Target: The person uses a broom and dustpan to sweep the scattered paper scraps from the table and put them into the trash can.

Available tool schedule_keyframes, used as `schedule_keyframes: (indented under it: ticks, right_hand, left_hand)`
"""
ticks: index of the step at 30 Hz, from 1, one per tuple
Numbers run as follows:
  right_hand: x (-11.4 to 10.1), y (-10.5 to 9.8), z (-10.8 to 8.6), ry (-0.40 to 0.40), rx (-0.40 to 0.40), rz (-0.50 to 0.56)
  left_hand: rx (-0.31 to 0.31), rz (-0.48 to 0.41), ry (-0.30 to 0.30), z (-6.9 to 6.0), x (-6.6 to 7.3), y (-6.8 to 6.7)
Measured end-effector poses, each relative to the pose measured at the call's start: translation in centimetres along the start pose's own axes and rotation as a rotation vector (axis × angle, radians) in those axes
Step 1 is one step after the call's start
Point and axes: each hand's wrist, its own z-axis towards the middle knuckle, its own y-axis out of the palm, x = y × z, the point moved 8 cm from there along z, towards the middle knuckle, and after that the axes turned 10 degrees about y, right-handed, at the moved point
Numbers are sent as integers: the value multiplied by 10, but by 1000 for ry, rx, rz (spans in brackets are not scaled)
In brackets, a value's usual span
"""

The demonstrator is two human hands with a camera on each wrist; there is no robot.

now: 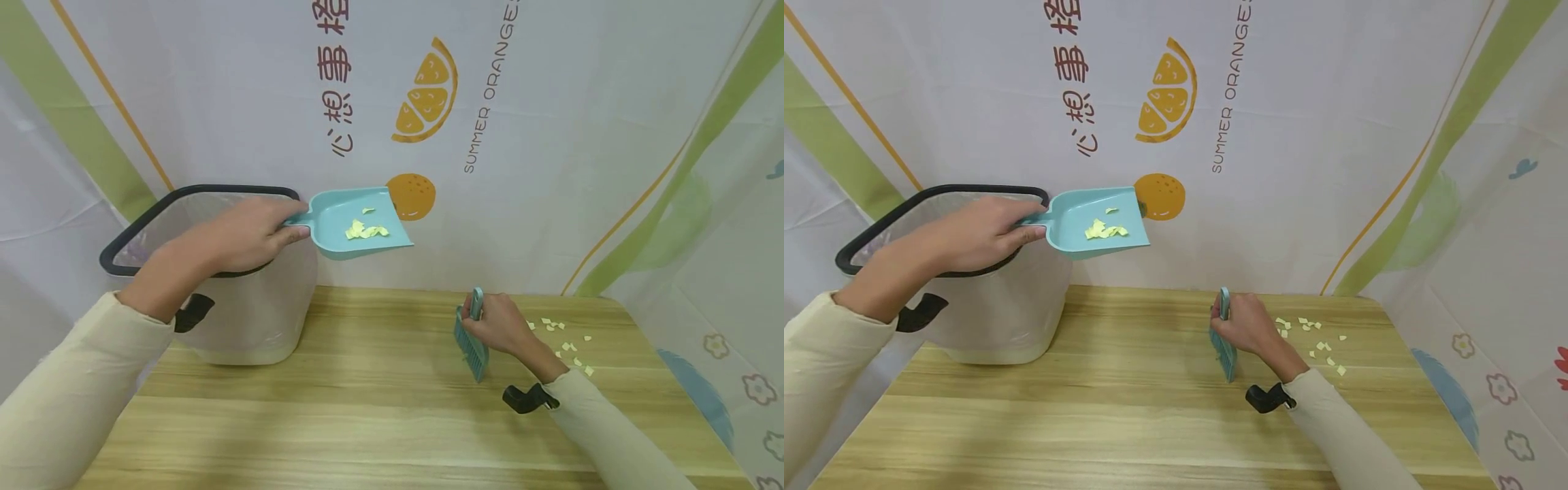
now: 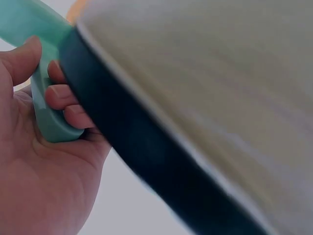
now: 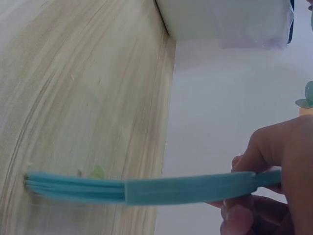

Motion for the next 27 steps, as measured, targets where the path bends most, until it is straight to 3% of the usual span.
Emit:
schedule_keyframes:
  ticks: [14, 21, 27]
  right_hand:
    - [1, 0, -1, 28, -9, 3]
    - [1, 0, -1, 31, -16, 9]
    - [0, -1, -1, 27, -19, 14]
  left_hand:
    - [28, 95, -58, -43, -40, -13]
    - [22, 91, -144, -70, -61, -14]
    - [29, 130, -178, -94, -78, -18]
